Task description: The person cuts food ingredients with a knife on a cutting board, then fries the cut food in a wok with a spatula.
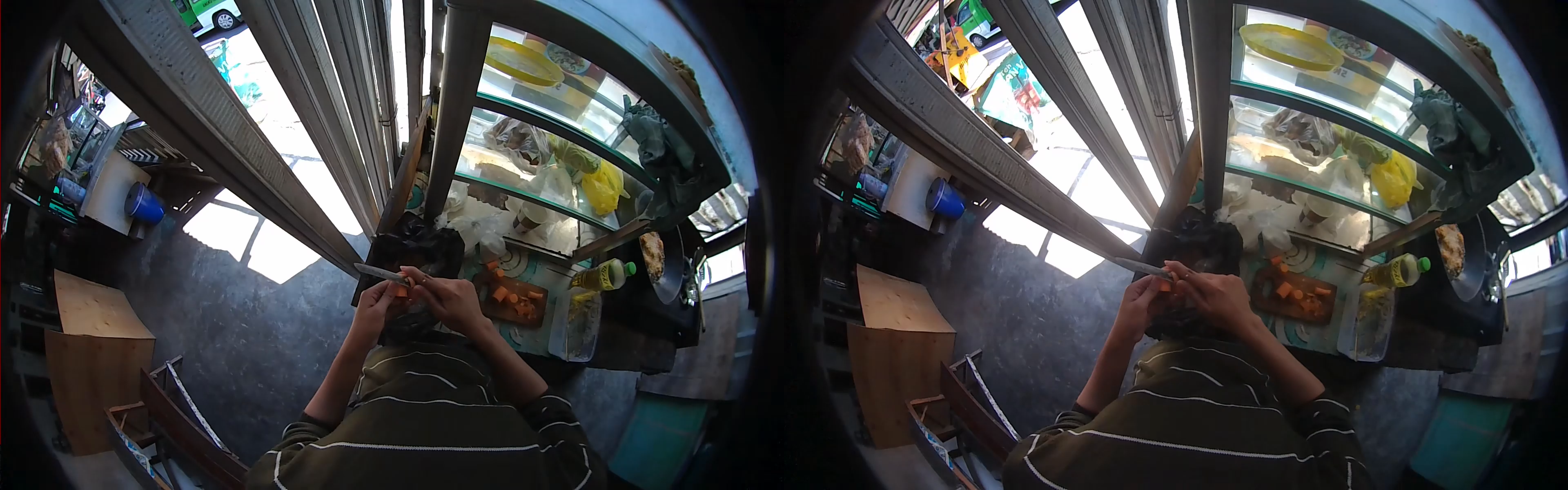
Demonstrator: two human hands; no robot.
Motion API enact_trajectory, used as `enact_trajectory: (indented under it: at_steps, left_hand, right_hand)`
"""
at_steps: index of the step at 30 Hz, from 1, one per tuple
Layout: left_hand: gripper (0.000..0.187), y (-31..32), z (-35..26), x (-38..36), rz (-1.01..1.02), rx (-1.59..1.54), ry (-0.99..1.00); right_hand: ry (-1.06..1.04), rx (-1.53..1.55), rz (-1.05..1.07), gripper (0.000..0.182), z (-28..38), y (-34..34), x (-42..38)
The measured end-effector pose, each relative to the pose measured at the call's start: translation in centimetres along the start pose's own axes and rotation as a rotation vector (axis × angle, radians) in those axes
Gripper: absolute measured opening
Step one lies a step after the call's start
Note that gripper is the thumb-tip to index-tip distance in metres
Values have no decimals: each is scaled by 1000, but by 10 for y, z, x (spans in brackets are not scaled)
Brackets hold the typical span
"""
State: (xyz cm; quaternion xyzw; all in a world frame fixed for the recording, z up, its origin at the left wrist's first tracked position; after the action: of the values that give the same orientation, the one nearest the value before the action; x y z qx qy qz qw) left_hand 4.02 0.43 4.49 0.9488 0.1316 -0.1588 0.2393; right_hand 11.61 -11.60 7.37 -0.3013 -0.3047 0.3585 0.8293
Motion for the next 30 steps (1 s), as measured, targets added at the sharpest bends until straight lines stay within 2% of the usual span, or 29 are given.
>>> enact_trajectory:
  at_steps: [2,4,8,13,17,20,23,25,26,28,29,30]
  left_hand:
    - [25,0,1,1,5,-67,-12]
    - [24,-3,3,0,-56,16,-8]
    - [20,-6,2,-2,-109,109,-9]
    - [20,-5,3,-6,-193,86,38]
    - [20,-10,11,-2,-171,111,94]
    - [21,-8,10,0,-145,270,117]
    - [22,0,8,-1,-106,156,121]
    - [26,-2,10,2,-58,-85,48]
    - [26,-5,9,2,-61,-86,50]
    - [28,-12,12,6,-23,-360,-43]
    - [28,-18,14,7,-25,-360,-39]
    - [29,-23,17,9,-24,-406,-73]
  right_hand:
    - [-15,51,-36,40,4,-1,1]
    - [58,-12,74,41,9,-2,1]
    - [48,-40,84,40,10,4,3]
    - [11,16,-19,40,11,10,1]
    - [49,1,-31,37,9,14,1]
    - [75,17,-64,32,5,16,0]
    - [94,80,-79,30,1,17,2]
    - [190,347,12,34,-6,25,0]
    - [187,348,15,34,-14,36,-1]
    - [201,713,-198,41,-30,51,-1]
    - [197,714,-196,41,-33,50,-3]
    - [364,762,-17,45,-36,49,-7]
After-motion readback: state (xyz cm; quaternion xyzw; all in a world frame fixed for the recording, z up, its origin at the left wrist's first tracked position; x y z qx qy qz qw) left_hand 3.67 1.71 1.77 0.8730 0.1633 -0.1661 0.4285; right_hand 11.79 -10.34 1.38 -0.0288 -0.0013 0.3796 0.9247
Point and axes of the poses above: each hand's wrist, its own x-axis towards the middle knuckle, its own y-axis out of the palm, z = x × y, the point moved 4 cm from there along x, towards the middle knuckle, and after that the axes turned 4 degrees about -y, right-handed, at the moved point
